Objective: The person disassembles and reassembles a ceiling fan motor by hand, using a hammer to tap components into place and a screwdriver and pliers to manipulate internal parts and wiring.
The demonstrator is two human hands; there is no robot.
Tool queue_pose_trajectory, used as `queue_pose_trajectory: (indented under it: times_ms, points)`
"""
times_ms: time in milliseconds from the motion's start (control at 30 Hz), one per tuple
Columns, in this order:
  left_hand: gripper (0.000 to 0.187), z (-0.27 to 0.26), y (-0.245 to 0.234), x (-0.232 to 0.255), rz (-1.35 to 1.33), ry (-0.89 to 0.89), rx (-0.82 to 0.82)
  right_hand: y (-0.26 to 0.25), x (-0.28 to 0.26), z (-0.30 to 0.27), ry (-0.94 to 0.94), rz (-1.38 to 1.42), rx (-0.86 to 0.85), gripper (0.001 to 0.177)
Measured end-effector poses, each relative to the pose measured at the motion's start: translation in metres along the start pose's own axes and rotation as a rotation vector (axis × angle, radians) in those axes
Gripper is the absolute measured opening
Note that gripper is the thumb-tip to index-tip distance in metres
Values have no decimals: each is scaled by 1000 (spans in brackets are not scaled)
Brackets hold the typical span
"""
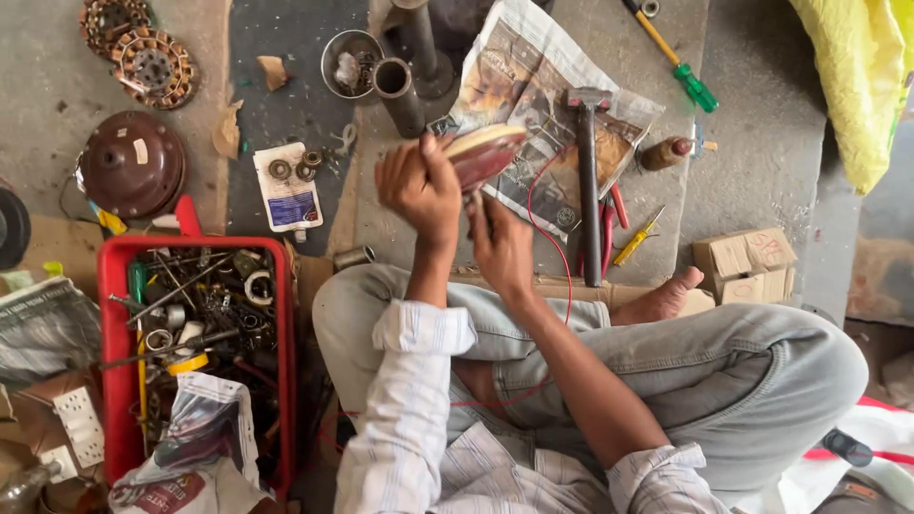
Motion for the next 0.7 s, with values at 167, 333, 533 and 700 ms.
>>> queue_pose_trajectory:
  times_ms: [167,333,533,700]
  points:
    - [36,7,21,9,21,-19,35,-9,26,15,-50,53,114,33]
    - [38,-18,43,-7,74,-46,-23,42,110,8,471,1230,-151,34]
    - [41,-5,40,4,53,-12,-20,34,94,11,517,1167,-76,37]
    - [41,3,41,7,63,-25,-35,-14,40,10,152,248,126,29]
Point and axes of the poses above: each hand's wrist, its own z-axis towards the middle knuckle, its own y-axis out of the palm, x = y × z, the point moved 9 cm from there along z, towards the middle knuckle, and after that the axes turned 13 degrees about -x, right-handed, at the moved point
